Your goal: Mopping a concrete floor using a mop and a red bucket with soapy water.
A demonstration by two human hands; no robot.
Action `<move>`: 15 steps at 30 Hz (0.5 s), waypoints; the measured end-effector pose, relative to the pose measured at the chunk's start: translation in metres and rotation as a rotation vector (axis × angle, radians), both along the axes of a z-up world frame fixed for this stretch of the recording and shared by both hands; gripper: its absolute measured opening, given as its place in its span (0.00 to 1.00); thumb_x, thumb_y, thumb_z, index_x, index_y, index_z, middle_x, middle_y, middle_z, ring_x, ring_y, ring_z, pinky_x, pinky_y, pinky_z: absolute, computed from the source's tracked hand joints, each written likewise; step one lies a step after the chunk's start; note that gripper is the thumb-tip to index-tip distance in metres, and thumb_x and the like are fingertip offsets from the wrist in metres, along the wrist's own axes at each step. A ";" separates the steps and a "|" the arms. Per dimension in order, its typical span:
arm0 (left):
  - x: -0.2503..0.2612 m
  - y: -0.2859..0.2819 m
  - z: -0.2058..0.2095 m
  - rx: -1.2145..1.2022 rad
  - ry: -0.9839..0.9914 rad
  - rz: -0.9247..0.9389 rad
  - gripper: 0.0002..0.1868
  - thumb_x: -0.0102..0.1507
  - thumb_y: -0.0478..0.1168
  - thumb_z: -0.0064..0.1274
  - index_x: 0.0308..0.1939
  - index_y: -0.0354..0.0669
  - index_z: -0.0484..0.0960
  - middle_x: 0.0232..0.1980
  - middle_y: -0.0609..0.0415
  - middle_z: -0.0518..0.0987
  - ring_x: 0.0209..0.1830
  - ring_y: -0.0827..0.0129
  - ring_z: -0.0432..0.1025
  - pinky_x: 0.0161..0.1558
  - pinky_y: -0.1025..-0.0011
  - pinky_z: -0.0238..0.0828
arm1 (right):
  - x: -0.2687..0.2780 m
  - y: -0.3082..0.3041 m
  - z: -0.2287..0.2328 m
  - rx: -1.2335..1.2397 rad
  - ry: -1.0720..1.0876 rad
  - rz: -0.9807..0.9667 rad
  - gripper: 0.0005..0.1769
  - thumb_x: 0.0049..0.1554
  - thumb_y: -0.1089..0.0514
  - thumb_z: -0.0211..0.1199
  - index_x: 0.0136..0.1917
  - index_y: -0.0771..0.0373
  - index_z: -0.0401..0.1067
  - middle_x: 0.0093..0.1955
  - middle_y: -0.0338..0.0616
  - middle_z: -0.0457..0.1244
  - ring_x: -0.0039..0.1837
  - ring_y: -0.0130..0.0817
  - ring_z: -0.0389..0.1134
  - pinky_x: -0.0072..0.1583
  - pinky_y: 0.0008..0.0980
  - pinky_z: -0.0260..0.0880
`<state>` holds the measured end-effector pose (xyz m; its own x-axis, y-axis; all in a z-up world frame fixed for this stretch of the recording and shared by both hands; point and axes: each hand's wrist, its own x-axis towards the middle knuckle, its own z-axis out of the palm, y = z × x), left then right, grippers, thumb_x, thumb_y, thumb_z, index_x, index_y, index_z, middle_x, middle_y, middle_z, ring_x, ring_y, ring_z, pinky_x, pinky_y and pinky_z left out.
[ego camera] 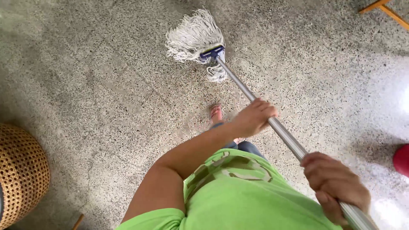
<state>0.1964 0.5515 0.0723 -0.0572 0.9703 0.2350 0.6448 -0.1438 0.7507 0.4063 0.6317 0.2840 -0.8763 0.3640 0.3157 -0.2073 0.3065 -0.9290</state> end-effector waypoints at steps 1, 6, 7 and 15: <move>-0.013 0.005 -0.008 -0.003 -0.004 -0.007 0.19 0.59 0.38 0.62 0.52 0.45 0.76 0.57 0.46 0.76 0.64 0.50 0.65 0.72 0.49 0.50 | -0.012 0.004 -0.008 -0.003 -0.004 -0.007 0.14 0.57 0.57 0.60 0.30 0.60 0.64 0.30 0.39 0.62 0.39 0.38 0.68 0.60 0.52 0.72; -0.105 0.050 -0.054 -0.329 -0.088 0.140 0.08 0.66 0.35 0.54 0.48 0.48 0.77 0.51 0.52 0.78 0.58 0.59 0.73 0.67 0.58 0.68 | -0.095 0.048 -0.085 0.103 0.206 0.098 0.10 0.58 0.69 0.52 0.34 0.64 0.62 0.31 0.48 0.60 0.36 0.44 0.63 0.47 0.48 0.69; -0.128 0.061 -0.069 -0.333 -0.090 0.136 0.08 0.66 0.35 0.54 0.48 0.48 0.77 0.51 0.52 0.78 0.58 0.59 0.73 0.67 0.58 0.68 | -0.119 0.058 -0.096 0.099 0.202 0.094 0.10 0.58 0.69 0.52 0.34 0.64 0.62 0.31 0.48 0.60 0.36 0.44 0.63 0.47 0.48 0.69; -0.278 0.150 -0.125 -0.651 0.176 0.546 0.30 0.69 0.38 0.46 0.73 0.51 0.52 0.80 0.37 0.41 0.78 0.36 0.37 0.72 0.39 0.36 | -0.280 0.137 -0.190 0.332 0.036 0.013 0.06 0.58 0.67 0.66 0.44 0.63 0.69 0.45 0.46 0.67 0.54 0.45 0.71 0.61 0.43 0.65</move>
<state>-0.0815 0.7013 -0.0531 -0.5689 0.7623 -0.3086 0.6129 0.6432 0.4589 0.1261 0.7691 0.0944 -0.8664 0.2250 0.4458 -0.2442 0.5880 -0.7712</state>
